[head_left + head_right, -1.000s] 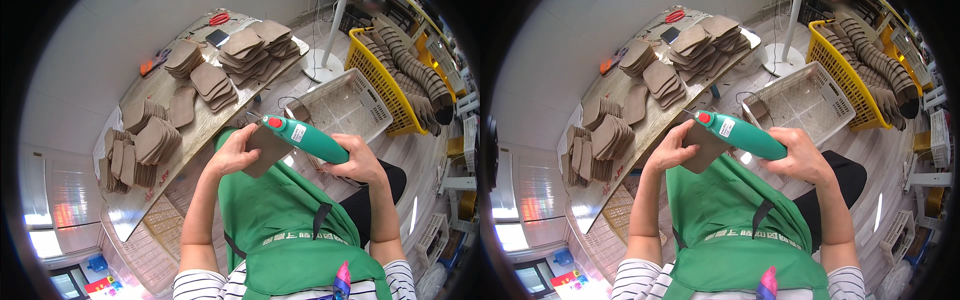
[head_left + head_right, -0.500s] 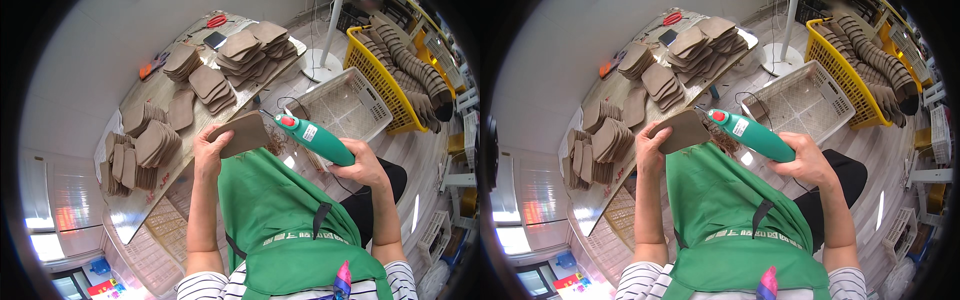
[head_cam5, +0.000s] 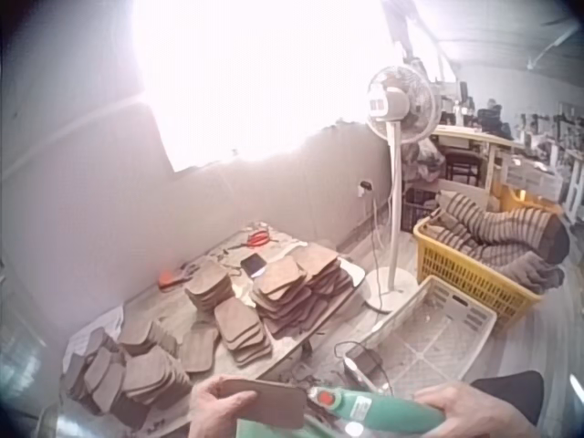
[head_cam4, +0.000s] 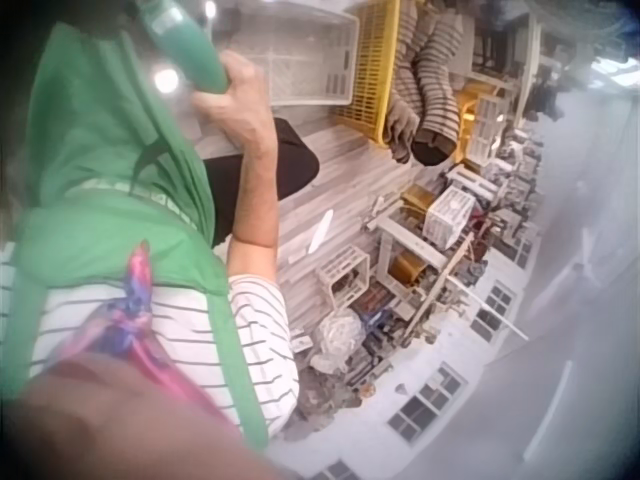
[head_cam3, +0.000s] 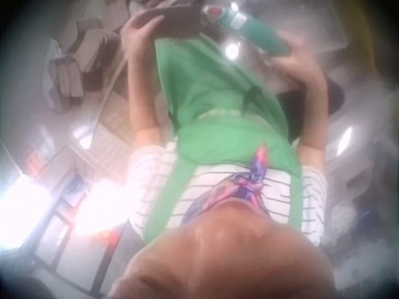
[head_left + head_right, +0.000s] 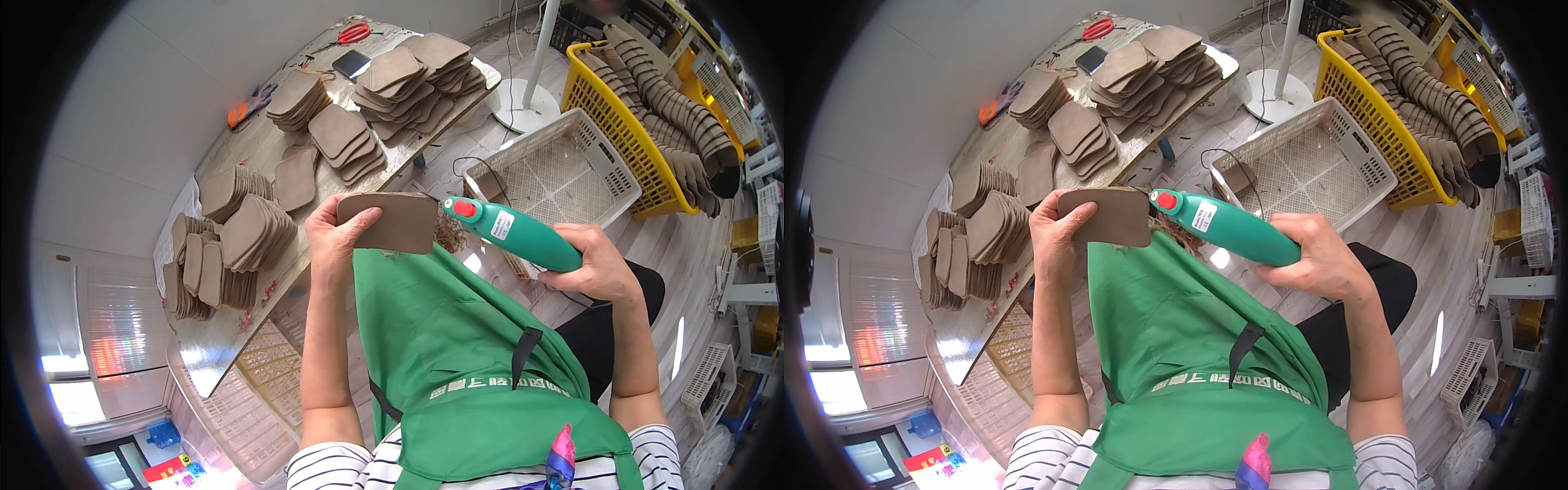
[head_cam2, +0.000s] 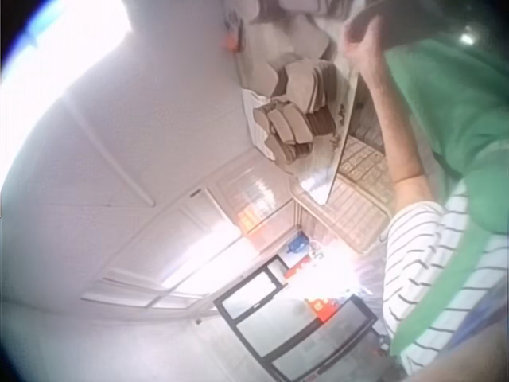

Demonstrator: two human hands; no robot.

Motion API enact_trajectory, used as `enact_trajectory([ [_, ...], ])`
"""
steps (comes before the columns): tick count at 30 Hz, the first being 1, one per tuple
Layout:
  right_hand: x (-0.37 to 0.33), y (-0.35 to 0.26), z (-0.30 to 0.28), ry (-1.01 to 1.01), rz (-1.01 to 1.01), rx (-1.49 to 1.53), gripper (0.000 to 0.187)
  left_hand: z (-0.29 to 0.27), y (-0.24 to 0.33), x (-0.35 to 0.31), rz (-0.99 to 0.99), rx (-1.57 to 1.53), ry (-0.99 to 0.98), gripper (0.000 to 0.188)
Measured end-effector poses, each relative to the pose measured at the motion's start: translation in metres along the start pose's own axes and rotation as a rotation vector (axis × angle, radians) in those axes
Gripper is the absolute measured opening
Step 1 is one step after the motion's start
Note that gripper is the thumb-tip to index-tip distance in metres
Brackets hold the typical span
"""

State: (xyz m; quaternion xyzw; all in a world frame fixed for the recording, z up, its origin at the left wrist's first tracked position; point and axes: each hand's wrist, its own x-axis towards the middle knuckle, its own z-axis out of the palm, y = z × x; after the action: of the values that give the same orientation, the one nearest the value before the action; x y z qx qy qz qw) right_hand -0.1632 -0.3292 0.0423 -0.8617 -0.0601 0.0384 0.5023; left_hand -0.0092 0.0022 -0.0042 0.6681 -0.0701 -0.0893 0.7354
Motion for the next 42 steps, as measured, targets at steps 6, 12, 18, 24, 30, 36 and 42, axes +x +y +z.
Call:
enact_trajectory([
  [6, 0.003, 0.008, 0.004, -0.02, -0.098, -0.071, 0.025, 0.006, 0.0, 0.001, 0.061, -0.076, 0.026, 0.023],
  [12, 0.005, 0.003, 0.008, -0.01, -0.084, -0.059, 0.025, 0.011, 0.002, 0.0, 0.001, -0.152, -0.055, 0.022],
  [18, 0.011, 0.004, 0.011, -0.01, -0.108, -0.058, 0.025, 0.024, 0.003, -0.004, -0.091, -0.138, -0.217, 0.023],
  [24, 0.018, 0.0, 0.01, -0.013, -0.156, -0.07, 0.025, 0.035, 0.006, 0.0, -0.225, -0.047, -0.41, 0.024],
  [30, 0.011, 0.0, 0.007, 0.105, 0.113, 0.061, 0.023, -0.009, 0.008, 0.083, -0.093, 0.192, -0.388, 0.042],
  [36, 0.009, 0.009, 0.019, 0.098, 0.163, 0.119, 0.022, -0.082, 0.032, 0.222, 0.213, 0.695, -0.002, 0.054],
  [42, 0.006, 0.023, 0.027, 0.085, 0.163, 0.125, 0.025, -0.084, 0.026, 0.201, -0.267, 1.647, 0.221, 0.05],
])
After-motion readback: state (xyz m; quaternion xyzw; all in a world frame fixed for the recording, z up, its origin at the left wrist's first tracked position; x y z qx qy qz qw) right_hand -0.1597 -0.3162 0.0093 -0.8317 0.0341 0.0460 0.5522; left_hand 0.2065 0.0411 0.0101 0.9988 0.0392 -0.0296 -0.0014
